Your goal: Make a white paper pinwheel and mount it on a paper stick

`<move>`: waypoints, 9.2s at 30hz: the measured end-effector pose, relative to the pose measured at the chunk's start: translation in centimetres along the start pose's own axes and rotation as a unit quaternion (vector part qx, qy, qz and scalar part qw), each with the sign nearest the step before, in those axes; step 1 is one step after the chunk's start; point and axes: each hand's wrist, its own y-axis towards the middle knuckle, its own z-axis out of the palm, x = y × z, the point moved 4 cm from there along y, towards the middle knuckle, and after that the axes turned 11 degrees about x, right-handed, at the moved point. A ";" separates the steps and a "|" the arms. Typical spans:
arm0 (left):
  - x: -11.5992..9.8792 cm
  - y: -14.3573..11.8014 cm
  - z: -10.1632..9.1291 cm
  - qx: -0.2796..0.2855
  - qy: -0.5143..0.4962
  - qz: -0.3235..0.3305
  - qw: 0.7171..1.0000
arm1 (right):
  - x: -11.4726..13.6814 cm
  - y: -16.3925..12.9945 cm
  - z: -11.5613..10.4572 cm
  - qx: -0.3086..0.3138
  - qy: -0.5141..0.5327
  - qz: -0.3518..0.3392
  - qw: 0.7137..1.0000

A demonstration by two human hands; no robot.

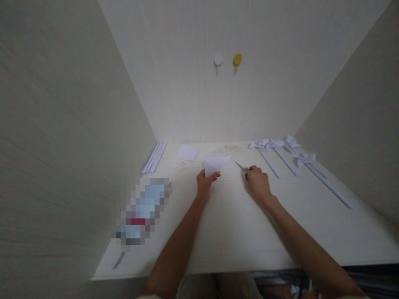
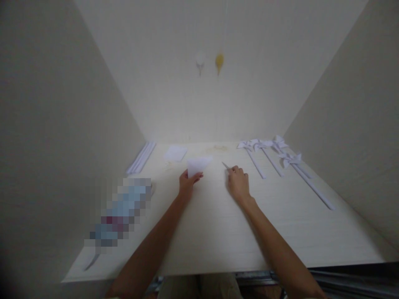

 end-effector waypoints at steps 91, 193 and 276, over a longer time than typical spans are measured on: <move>0.6 0.0 0.8 0.090 0.025 -0.023 0.995 | 4.9 0.9 3.9 -0.038 0.548 -0.106 0.829; 0.5 -0.3 0.6 0.029 -0.091 -0.066 0.993 | 5.3 1.1 6.1 0.085 0.778 0.003 0.622; 0.8 0.0 0.1 0.002 -0.162 -0.082 0.983 | 3.2 1.1 5.0 -0.057 0.601 0.009 0.797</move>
